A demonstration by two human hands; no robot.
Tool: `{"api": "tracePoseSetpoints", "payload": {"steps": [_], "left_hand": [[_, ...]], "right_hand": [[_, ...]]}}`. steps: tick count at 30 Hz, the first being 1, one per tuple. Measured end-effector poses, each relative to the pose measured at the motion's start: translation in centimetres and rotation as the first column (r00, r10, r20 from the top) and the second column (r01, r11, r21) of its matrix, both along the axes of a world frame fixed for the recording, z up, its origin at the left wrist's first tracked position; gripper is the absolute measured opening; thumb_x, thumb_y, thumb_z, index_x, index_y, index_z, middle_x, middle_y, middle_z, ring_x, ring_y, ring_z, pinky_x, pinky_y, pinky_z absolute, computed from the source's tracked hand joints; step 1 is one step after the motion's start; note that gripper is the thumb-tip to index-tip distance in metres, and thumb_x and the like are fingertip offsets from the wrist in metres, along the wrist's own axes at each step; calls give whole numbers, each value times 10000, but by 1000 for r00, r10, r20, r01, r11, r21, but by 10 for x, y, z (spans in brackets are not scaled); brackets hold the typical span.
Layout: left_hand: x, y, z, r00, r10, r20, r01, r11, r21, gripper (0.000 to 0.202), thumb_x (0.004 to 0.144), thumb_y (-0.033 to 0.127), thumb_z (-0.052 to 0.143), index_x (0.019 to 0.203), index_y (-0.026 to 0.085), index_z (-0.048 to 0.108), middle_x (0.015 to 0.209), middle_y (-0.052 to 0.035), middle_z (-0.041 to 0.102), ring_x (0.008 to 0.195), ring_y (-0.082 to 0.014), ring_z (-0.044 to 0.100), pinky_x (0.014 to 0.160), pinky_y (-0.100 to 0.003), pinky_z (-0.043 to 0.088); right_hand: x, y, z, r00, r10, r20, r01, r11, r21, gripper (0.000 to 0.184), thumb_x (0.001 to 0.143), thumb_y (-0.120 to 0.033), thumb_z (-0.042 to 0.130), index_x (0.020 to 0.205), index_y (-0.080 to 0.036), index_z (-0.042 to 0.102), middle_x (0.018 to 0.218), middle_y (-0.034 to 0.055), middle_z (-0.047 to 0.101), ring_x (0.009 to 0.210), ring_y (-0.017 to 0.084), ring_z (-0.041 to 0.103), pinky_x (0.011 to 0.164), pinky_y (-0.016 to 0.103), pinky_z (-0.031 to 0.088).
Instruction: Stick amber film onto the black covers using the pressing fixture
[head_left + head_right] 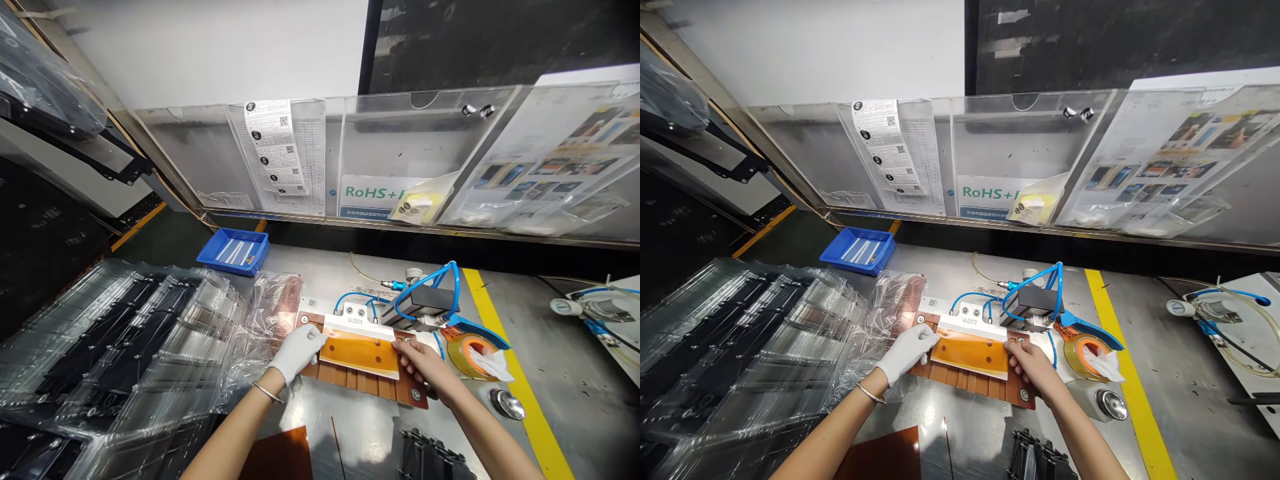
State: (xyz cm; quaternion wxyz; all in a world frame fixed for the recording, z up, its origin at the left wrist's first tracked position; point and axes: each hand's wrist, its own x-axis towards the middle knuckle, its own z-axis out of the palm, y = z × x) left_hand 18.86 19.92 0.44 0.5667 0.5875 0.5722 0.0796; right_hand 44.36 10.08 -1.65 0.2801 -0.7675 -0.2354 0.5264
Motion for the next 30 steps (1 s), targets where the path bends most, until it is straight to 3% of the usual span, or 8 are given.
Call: {"api": "tracePoseSetpoints", "payload": {"steps": [10,16,20,24,27,30], "left_hand": [[0,-1,5,999,37,7,-37,999,-2,314,888,234,565,610,211,422,395,114,450,425,-99,443,567,-249,356],[-1,-1,-4,996,94,5,-93,992,-80,202,917,235,569,732,180,509,481,99,511,383,-72,396,414,-204,294],[-1,-1,-7,991,131,32,-127,986,-107,179,924,214,576,760,162,524,552,88,520,440,-65,480,401,-179,328],[-2,0,-7,989,146,38,-141,984,-113,172,919,222,596,772,155,537,563,90,518,438,-58,480,399,-170,340],[-1,-1,-9,990,138,21,-135,986,-102,186,917,246,608,768,154,545,549,94,511,426,-56,464,410,-176,356],[0,0,-9,993,122,1,-122,991,-63,212,916,271,608,749,157,543,550,91,512,427,-59,450,422,-188,353]], "right_hand": [[0,2,6,996,83,38,-82,996,-22,378,962,-334,553,621,-192,473,502,-102,473,409,62,446,405,185,355],[24,-1,4,970,162,184,-163,987,-10,414,794,-560,623,601,-225,476,469,-42,557,419,107,499,416,227,391],[43,-28,15,908,259,331,-277,961,8,439,748,-664,540,619,-244,516,501,-1,602,478,177,557,506,306,439],[52,-72,20,811,355,466,-407,913,13,314,621,-569,640,722,-274,676,796,52,716,778,303,657,689,400,471],[53,-92,13,779,356,516,-437,899,40,299,693,-504,546,839,-308,716,941,53,733,898,326,667,810,449,476],[52,-94,4,772,310,555,-421,903,82,364,806,-511,427,919,-302,704,1029,68,728,959,328,662,849,468,477]]}}
